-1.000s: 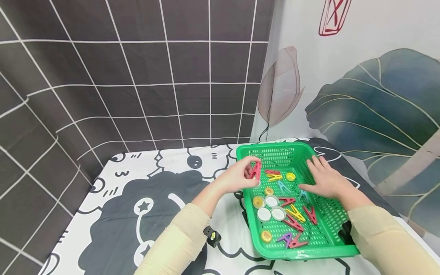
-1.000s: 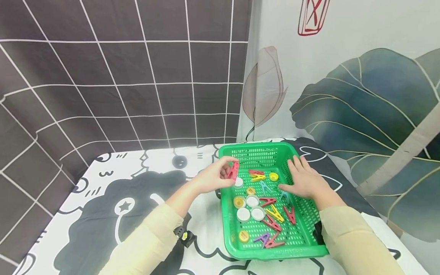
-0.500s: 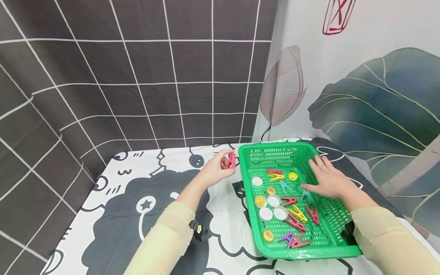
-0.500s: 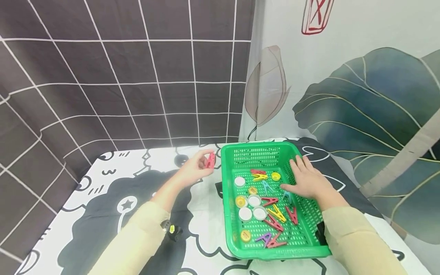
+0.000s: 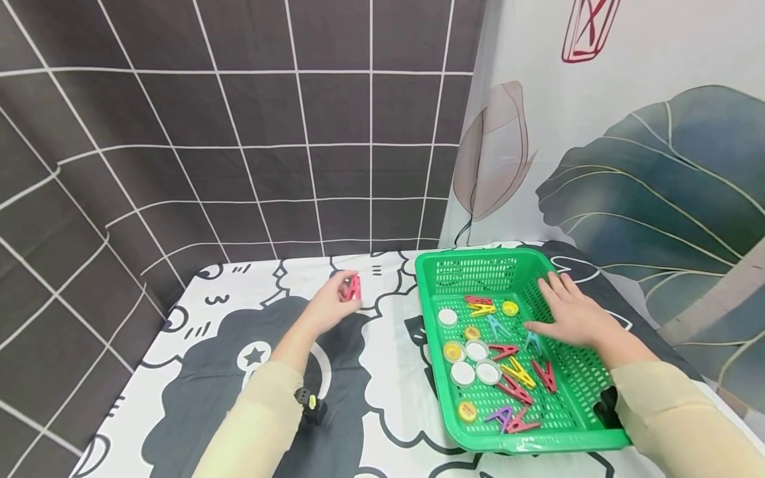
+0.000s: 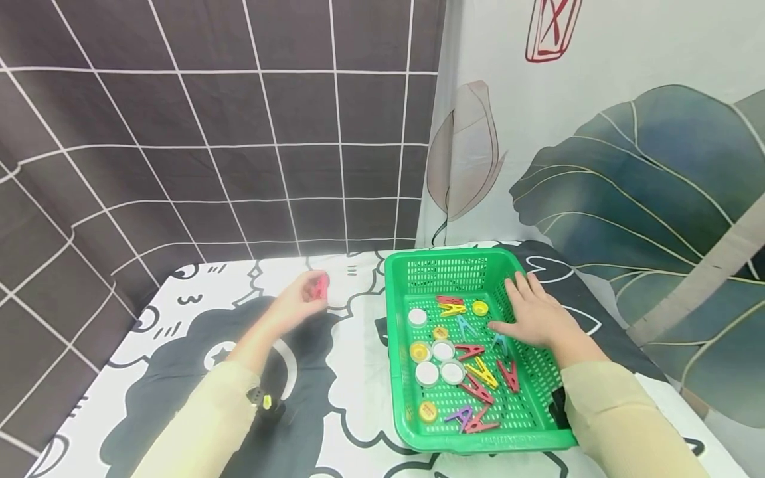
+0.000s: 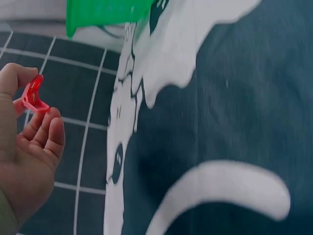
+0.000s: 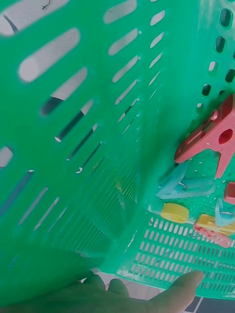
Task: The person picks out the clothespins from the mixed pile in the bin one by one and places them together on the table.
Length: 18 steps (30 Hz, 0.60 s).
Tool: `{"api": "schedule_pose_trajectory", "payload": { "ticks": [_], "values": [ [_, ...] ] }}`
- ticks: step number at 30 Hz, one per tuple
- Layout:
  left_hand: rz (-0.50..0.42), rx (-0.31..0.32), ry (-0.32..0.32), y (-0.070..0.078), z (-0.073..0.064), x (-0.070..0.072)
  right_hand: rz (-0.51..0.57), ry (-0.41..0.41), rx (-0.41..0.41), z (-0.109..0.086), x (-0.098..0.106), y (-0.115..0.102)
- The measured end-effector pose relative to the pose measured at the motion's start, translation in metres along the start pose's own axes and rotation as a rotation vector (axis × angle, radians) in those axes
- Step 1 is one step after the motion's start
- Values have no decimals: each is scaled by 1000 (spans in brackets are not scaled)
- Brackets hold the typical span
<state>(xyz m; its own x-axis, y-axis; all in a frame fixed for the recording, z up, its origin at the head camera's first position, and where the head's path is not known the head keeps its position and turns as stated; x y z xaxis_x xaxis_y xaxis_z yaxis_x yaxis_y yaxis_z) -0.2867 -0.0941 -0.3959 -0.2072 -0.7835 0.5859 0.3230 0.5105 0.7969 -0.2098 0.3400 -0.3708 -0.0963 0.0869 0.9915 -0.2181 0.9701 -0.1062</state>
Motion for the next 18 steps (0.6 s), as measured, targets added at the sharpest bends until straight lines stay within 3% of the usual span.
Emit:
{"api": "schedule_pose_trajectory", "payload": {
  "ticks": [11, 18],
  "values": [
    [125, 160, 74, -45, -21, 34, -3, 5, 3, 1, -1, -5],
    [201, 214, 97, -65, -30, 49, -3, 5, -8, -2, 1, -3]
  ]
}}
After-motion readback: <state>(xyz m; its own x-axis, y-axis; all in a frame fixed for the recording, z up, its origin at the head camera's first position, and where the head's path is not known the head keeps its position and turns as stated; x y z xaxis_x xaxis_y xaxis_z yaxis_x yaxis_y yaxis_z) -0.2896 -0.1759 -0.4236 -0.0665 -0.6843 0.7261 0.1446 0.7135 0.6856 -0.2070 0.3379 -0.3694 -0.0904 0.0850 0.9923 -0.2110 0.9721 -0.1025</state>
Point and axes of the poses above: each hand's wrist, its own z-axis towards the middle knuckle, its own x-axis out of the back of the hand, y = z × x, the point moved 1 cm from there along z, towards the middle knuckle, and after that the axes turned 2 degrees about -y, right-handed, at the moved point
